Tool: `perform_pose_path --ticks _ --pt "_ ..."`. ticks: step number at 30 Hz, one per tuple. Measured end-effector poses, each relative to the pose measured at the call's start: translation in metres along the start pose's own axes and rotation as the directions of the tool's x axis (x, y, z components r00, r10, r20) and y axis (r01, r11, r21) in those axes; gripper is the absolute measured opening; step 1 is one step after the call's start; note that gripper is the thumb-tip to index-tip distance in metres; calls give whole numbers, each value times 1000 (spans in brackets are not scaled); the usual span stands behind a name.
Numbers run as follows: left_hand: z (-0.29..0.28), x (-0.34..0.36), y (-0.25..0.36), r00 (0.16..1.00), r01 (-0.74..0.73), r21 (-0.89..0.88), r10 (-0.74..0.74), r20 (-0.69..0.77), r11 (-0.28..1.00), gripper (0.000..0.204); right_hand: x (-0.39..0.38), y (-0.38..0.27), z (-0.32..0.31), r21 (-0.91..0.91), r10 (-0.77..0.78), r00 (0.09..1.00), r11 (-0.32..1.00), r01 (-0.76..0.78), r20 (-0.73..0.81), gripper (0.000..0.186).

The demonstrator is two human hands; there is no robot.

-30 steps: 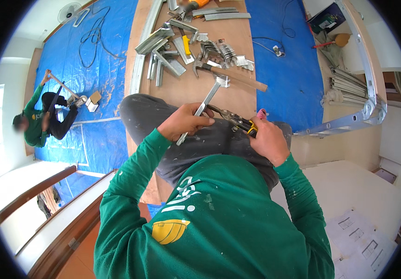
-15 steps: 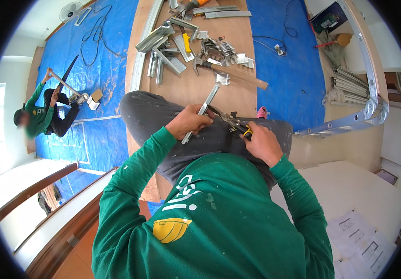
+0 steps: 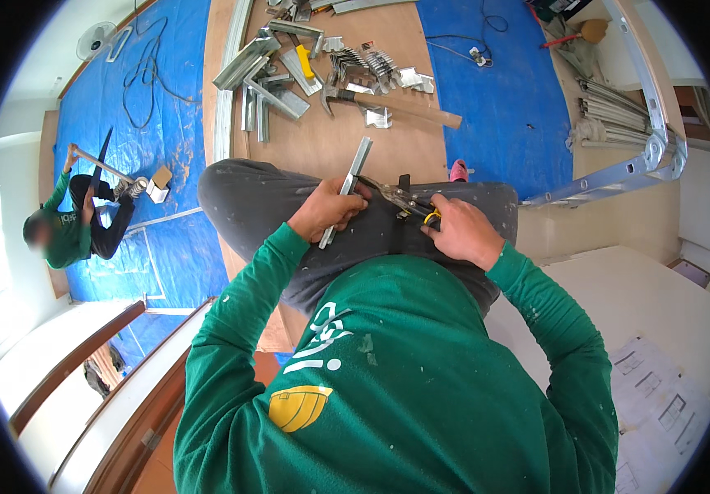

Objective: The person sits on the floor and uses tin snips to cut small metal strips into shorter pieces. They then use a hammer to tap the cut edges, likely to flatten or deburr them. The person repeats this process with several metal strips, placing the finished pieces on the floor.

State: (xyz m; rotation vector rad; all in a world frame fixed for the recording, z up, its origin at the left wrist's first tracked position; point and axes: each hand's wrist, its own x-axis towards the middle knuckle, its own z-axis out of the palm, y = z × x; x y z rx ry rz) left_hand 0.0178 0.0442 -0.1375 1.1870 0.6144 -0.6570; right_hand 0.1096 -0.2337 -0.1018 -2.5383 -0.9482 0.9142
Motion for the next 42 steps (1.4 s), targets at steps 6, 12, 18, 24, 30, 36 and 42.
perform_pose_path --ticks 6,12,18,24,30,36,42 --pt "-3 2 -4 999 -9 -54 11 32 998 24 3 -3 -5 -3 4 998 1000 -4 59 41" --pt "-4 3 -7 999 -31 -103 34 27 994 21 5 4 3 38 17 996 999 -21 84 49" --pt "-3 11 -14 998 -51 -5 51 45 999 19 9 7 3 111 92 960 986 -125 265 63" --pt "-9 19 -19 996 19 -109 -9 90 994 14 18 18 6 101 57 959 991 -88 279 65" --pt "-10 21 -21 992 -23 -125 38 117 992 13 28 8 -7 -26 194 891 979 -201 410 61" --pt "-11 23 -26 992 -62 -104 73 107 993 17 26 12 0 -36 205 894 977 -208 399 59" --pt "-14 26 -28 989 -60 -103 73 125 993 17 23 17 7 12 171 907 982 -190 384 54"
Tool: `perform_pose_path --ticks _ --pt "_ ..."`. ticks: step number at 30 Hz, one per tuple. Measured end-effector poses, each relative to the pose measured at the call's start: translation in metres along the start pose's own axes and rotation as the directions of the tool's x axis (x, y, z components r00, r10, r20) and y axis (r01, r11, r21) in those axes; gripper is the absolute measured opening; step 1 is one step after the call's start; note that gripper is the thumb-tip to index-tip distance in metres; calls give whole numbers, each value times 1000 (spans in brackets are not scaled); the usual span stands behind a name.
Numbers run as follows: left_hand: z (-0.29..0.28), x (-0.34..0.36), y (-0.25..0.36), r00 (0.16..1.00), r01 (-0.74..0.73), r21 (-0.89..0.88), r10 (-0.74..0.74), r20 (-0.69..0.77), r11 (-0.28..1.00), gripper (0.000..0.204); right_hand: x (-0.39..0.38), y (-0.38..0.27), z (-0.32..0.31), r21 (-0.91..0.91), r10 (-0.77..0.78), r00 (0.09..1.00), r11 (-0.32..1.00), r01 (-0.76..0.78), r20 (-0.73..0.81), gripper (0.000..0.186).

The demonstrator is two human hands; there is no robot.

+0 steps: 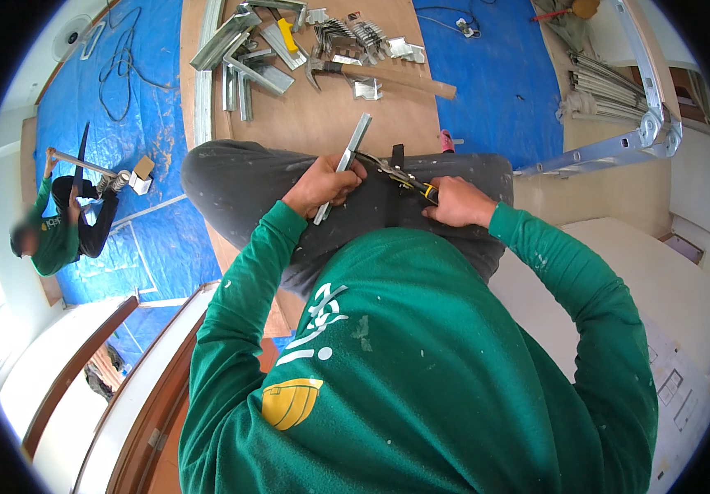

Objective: The person sits on the floor and uses tin snips to cut small metal strips into shorter pieces. They then use a hammer to tap the cut edges, likely to flatten or deburr them. The person repeats this process with several metal strips, placing the finished pieces on the floor.

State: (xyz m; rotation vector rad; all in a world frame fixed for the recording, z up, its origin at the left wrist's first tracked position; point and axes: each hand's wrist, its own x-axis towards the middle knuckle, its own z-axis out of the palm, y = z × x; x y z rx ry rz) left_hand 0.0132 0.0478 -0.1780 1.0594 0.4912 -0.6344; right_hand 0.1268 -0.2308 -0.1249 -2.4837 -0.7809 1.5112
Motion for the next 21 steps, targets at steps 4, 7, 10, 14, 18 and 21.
perform_pose_path --ticks 4,7,10,14,18,21 --pt "-3 3 0 999 4 -9 -3 32 1000 16 1 4 2 56 -10 1000 998 9 21 57" --pt "-5 4 -2 999 -2 1 2 50 1000 16 1 4 6 86 -23 1000 996 24 -17 61" --pt "-5 5 -4 998 -14 22 13 54 1000 15 3 3 4 73 -13 1000 997 11 15 63" --pt "-6 2 -1 997 10 27 -12 75 1000 15 4 1 4 66 -6 1000 998 6 0 63" --pt "-11 3 -4 996 5 21 -7 93 1000 14 10 5 14 50 -8 998 999 11 -61 64" --pt "-11 6 -5 996 17 19 -19 84 1000 14 13 12 25 52 0 993 999 7 -122 64"
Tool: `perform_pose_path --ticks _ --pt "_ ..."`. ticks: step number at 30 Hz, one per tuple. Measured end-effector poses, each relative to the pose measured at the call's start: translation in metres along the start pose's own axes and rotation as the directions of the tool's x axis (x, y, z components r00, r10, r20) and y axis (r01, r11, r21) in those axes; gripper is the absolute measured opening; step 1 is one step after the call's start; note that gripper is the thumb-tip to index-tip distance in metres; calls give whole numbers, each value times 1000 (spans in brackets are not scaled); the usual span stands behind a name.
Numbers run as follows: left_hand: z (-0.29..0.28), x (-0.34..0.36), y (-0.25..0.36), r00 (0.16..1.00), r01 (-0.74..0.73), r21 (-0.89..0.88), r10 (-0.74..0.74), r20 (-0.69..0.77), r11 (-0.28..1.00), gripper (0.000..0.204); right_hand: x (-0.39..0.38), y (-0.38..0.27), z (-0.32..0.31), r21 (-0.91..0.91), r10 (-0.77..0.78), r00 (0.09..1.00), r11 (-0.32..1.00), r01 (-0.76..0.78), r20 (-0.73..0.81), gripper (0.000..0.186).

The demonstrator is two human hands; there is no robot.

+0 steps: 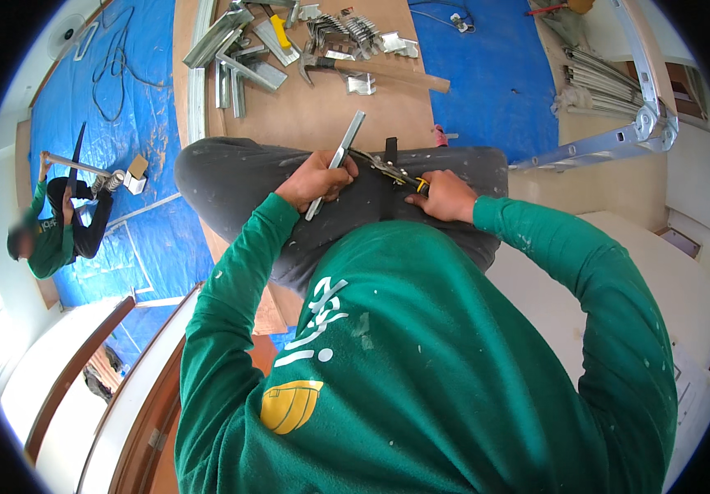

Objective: The person sits on the floor and uses tin snips to cut small metal strips into shorter pieces. They then use a hammer to tap the cut edges, likely to flatten or deburr them. The person repeats this process with several metal strips, placing the finished pieces on the floor.

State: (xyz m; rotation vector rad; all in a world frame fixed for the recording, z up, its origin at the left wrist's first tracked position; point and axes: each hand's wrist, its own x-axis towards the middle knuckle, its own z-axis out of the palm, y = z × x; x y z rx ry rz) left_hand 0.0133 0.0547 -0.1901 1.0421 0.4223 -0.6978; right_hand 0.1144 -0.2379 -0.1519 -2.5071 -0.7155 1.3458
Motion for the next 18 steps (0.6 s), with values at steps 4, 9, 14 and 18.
perform_pose_path --ticks 4,9,14,18 --pt "7 -7 4 999 -15 -8 15 -31 1000 14 -2 -6 -5 -72 -2 1000 997 5 30 64" --pt "8 -7 7 1000 24 -66 -25 -5 997 14 -13 -18 -26 -18 12 996 1000 -10 89 61" --pt "10 -12 15 1000 0 -107 2 16 994 18 -15 -14 -26 -9 -29 998 1000 30 61 62" --pt "9 -12 10 1000 -10 -98 11 16 995 18 -17 -17 -34 -10 -35 994 999 36 107 63"
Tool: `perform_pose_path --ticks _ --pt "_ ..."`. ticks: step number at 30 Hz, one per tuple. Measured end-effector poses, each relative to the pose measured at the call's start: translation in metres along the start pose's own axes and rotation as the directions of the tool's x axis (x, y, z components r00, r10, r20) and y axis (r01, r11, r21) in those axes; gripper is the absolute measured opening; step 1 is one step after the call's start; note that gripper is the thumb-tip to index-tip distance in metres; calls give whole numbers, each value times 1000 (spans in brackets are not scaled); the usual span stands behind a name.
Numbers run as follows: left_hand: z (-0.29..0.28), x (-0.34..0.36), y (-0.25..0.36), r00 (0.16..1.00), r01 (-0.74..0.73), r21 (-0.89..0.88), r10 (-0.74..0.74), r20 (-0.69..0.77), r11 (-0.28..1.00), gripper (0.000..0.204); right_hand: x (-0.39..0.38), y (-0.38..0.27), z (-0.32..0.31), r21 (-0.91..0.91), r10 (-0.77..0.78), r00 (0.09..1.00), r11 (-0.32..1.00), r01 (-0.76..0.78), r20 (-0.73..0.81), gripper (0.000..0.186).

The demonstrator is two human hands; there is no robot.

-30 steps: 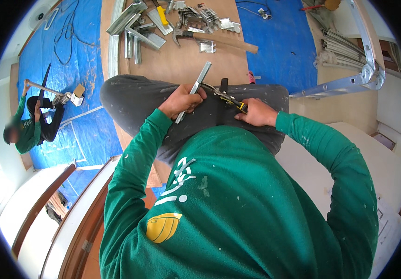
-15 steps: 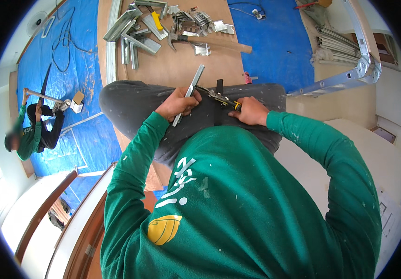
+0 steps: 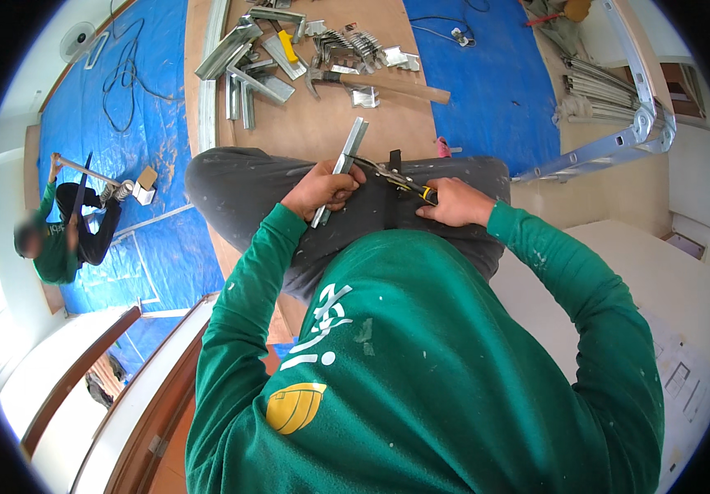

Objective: The person sits on the floor and uses tin snips to cut small metal strips into shorter pieces. They then use a hammer to tap the cut edges, likely to flatten or deburr them. The person repeats this process with several metal strips, placing the finished pieces on the floor.

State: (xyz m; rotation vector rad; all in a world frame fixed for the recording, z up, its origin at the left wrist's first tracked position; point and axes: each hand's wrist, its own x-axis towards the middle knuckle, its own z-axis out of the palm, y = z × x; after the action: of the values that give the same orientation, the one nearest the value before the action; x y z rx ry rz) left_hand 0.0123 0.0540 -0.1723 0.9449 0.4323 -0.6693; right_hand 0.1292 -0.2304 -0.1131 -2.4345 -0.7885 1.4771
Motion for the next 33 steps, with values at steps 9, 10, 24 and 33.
perform_pose_path --ticks 9,10,24,33 --pt "3 -4 3 1000 0 31 0 3 1000 17 -16 -3 11 -47 -122 965 992 114 -233 68" --pt "2 -4 2 1000 -1 21 1 5 1000 17 -20 -8 7 -44 -121 963 993 114 -243 69" --pt "-3 2 -8 997 -70 -34 71 33 997 15 -6 -6 13 -107 -67 962 993 40 -263 51" --pt "-1 2 -6 997 -72 -5 72 11 997 12 10 2 27 -64 30 972 997 -47 -233 43"
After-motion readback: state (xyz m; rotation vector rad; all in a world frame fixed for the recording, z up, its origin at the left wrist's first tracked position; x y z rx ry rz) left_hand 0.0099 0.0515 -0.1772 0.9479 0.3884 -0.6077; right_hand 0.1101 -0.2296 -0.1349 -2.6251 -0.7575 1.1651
